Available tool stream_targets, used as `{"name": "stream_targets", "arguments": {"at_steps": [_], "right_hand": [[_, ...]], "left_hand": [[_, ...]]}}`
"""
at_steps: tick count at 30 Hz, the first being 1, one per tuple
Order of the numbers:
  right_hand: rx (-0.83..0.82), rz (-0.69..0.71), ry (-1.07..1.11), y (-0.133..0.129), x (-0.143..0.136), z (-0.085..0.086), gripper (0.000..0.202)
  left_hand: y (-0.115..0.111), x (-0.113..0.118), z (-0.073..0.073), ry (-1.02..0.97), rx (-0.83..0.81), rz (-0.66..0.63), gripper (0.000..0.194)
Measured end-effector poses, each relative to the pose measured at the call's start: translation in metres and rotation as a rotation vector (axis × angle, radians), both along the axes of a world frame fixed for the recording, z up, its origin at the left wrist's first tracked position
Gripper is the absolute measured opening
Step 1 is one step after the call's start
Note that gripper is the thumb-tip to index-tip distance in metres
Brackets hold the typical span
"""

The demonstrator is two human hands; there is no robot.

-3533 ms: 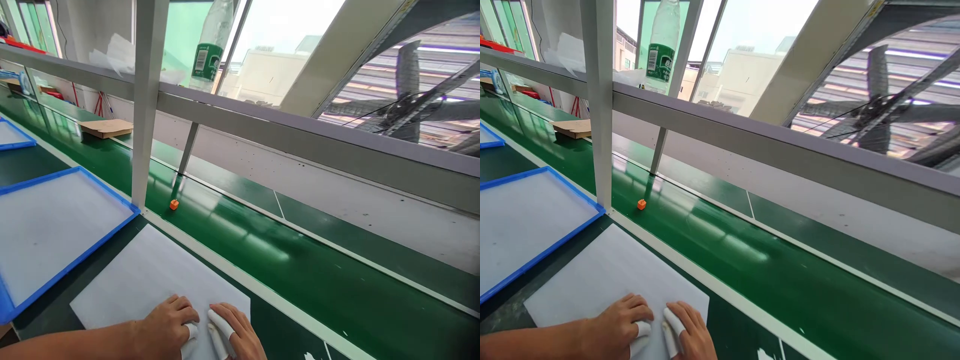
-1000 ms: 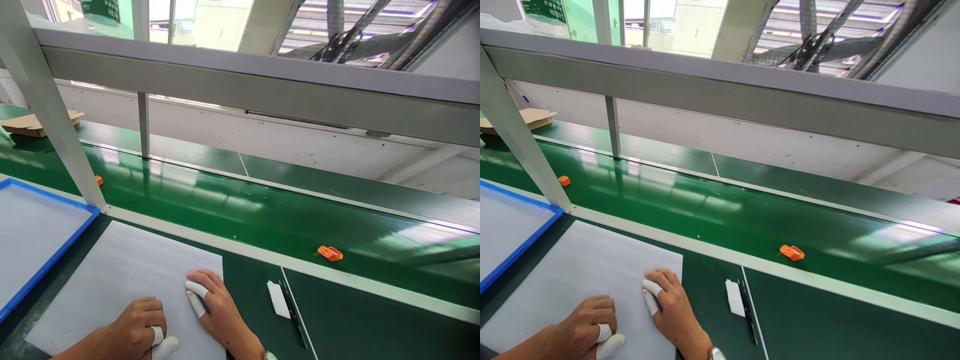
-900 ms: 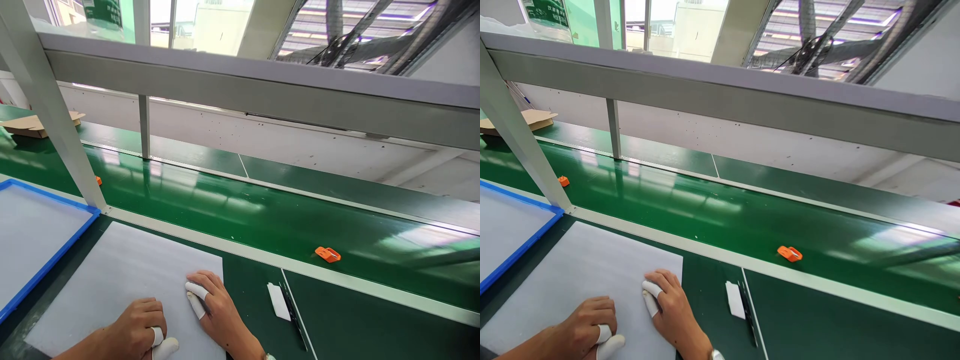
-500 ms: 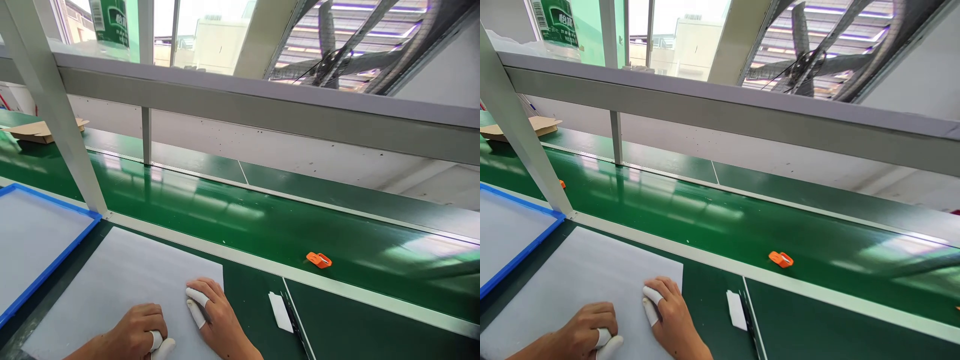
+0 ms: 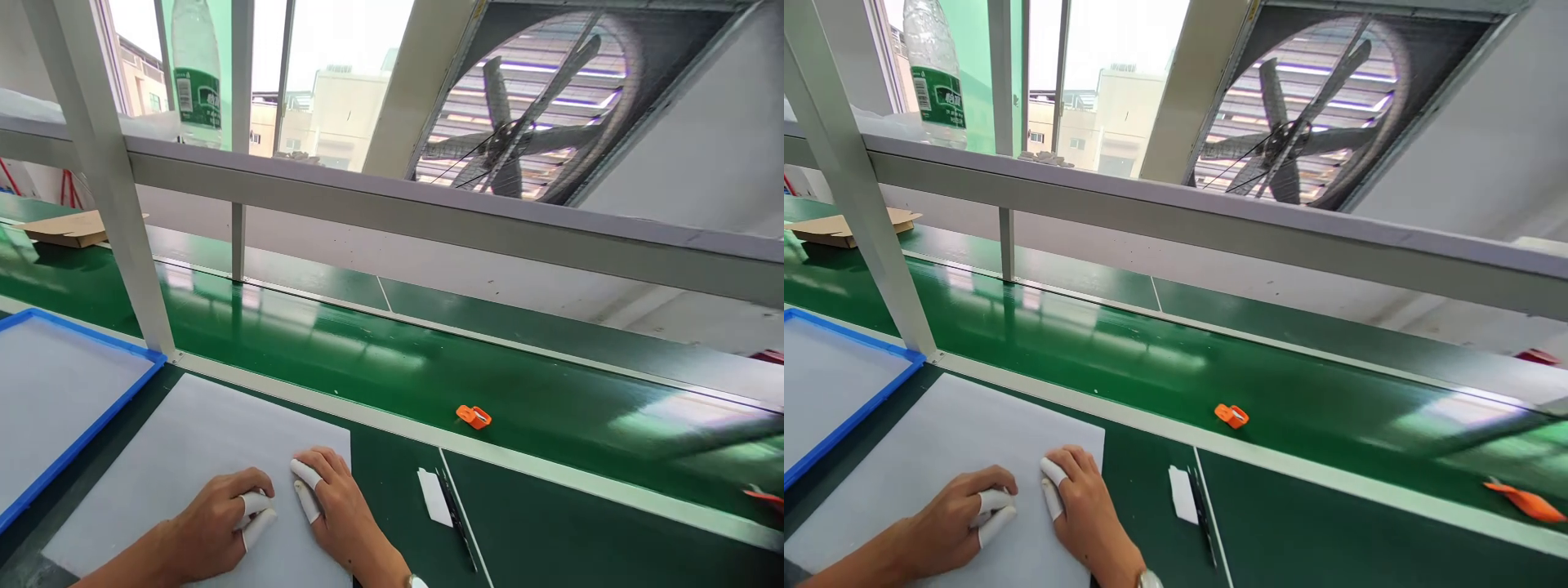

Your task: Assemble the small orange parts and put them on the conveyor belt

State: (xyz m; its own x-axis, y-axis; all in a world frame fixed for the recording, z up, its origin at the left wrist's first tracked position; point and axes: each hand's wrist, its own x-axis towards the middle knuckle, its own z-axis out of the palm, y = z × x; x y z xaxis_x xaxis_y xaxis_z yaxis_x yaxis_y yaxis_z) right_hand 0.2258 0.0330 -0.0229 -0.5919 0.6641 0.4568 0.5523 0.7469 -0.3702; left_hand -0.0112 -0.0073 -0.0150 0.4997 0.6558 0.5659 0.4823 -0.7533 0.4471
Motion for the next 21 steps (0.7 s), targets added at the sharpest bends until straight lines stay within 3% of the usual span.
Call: {"name": "stream_targets", "arguments": {"at_steps": [3, 7, 11, 13, 16, 18, 21], "right_hand": [[0.000, -0.020, -0.049, -0.003, -0.002, 0.001, 0.029], [-0.032, -0.022, -0.152, -0.003, -0.001, 0.007, 0.026], [-0.124, 0.011, -0.234, 0.007, 0.018, 0.023, 0.048], [-0.129, -0.108, -0.207, 0.020, 0.041, 0.029, 0.056], [-0.176, -0.423, -0.077, 0.049, 0.096, 0.032, 0.064], [-0.234, -0.655, 0.004, 0.070, 0.138, 0.029, 0.067], [-0.282, -0.853, 0.059, 0.097, 0.189, 0.021, 0.070]], "left_hand": [[-0.005, 0.000, 0.002, 0.015, 0.076, -0.005, 0.015], [-0.002, -0.002, 0.002, 0.166, 0.040, -0.106, 0.031], [0.013, -0.001, -0.003, 0.241, -0.040, -0.105, 0.033], [0.019, 0.001, -0.004, 0.195, -0.131, -0.093, 0.029], [0.022, 0.003, -0.002, 0.085, -0.277, -0.108, 0.025], [0.021, 0.003, 0.000, 0.045, -0.334, -0.124, 0.024], [0.018, 0.002, -0.001, 0.044, -0.385, -0.136, 0.020]]}}
